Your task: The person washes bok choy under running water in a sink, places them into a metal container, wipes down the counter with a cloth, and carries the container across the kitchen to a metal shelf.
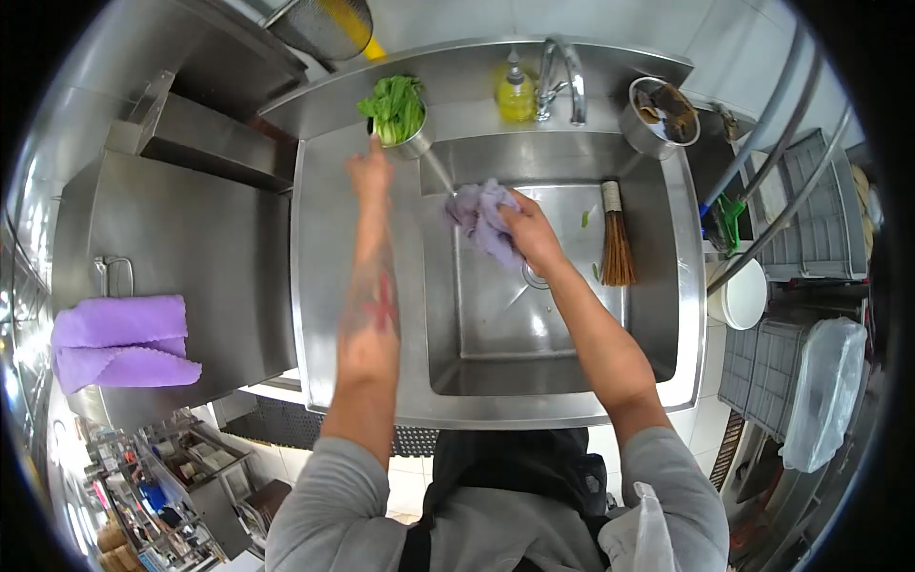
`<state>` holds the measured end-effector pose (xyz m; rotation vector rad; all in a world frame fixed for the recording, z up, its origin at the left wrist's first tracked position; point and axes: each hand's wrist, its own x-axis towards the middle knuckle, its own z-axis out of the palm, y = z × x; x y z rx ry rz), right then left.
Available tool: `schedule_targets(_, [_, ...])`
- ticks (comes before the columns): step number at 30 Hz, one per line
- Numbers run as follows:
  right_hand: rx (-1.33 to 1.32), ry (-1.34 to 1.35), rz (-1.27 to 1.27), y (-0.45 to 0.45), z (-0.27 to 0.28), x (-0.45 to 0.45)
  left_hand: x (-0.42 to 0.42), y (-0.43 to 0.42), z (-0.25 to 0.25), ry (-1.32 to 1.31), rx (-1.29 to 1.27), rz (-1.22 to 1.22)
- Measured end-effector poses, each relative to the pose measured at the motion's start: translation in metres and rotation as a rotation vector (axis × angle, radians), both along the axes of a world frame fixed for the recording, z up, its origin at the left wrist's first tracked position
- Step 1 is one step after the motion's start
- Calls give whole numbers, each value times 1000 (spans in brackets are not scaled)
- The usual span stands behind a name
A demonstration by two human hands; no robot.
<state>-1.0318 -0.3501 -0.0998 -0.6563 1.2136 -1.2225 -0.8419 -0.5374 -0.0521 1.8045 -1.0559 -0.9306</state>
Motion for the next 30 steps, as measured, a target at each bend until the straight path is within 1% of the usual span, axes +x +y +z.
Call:
schedule_targets(1, [-113, 143, 47, -7, 16, 11, 11, -22, -14, -2, 4, 5])
schedule_targets(3, [-65, 485, 265, 0, 54, 47, 36, -69, -43, 494, 161, -247])
schedule_targets(5, [-374, 632, 371, 13, 47, 97, 38, -83, -39, 472, 201, -285])
schedule_targets(7, [-730, 1117, 438, 36, 6, 166, 46, -88, -25, 440, 241, -309])
schedule_targets(8, [-733, 1113, 433, 38, -11, 191, 51, -87, -11, 470, 202, -317])
schedule_targets(10, [-839, 1200, 510, 38, -33, 229, 62, -75, 25, 496, 170, -323])
schedule_targets(12, [-805, 1222, 492, -11, -41, 239, 78, -54, 68, 522, 72, -327])
schedule_targets(14, [-669, 1437, 461, -93, -42, 214, 100, -29, 95, 492, 24, -344])
schedule_targets(15, [-554, 1518, 419, -134, -49, 195, 114, -15, 104, 453, 15, -328])
schedule_targets(16, [-452, 1670, 382, -164, -48, 169, 128, 3, 111, 415, 11, -307])
schedule_targets(17, [-333, 1764, 365, -189, -39, 137, 137, 23, 120, 381, 7, -287])
schedule_targets(18, [-229, 1678, 310, -205, -39, 106, 146, 42, 125, 351, 5, -268])
schedule_targets(19, [-208, 1804, -28, -217, -59, 85, 160, 57, 121, 329, 23, -258])
schedule_targets(21, [-36, 1762, 9, -218, -54, 49, 204, 83, 102, 316, 58, -253])
schedule_targets(22, [-37, 1776, 9, -216, -32, 39, 226, 97, 86, 324, 72, -256])
schedule_targets(24, [177, 1393, 440, -207, 16, 23, 243, 133, 71, 332, 73, -219])
schedule_targets(25, [235, 1237, 448, -206, 24, 16, 251, 150, 63, 351, 92, -190])
schedule_targets(26, [261, 1133, 277, -210, 23, 10, 257, 166, 57, 367, 110, -163])
schedule_targets(28, [235, 1004, -272, -233, 8, 4, 265, 201, 49, 388, 117, -112])
schedule_targets(29, [203, 930, -492, -251, 1, 3, 272, 217, 43, 430, 134, -106])
schedule_targets(30, [196, 878, -619, -272, -7, 3, 278, 232, 39, 468, 153, -95])
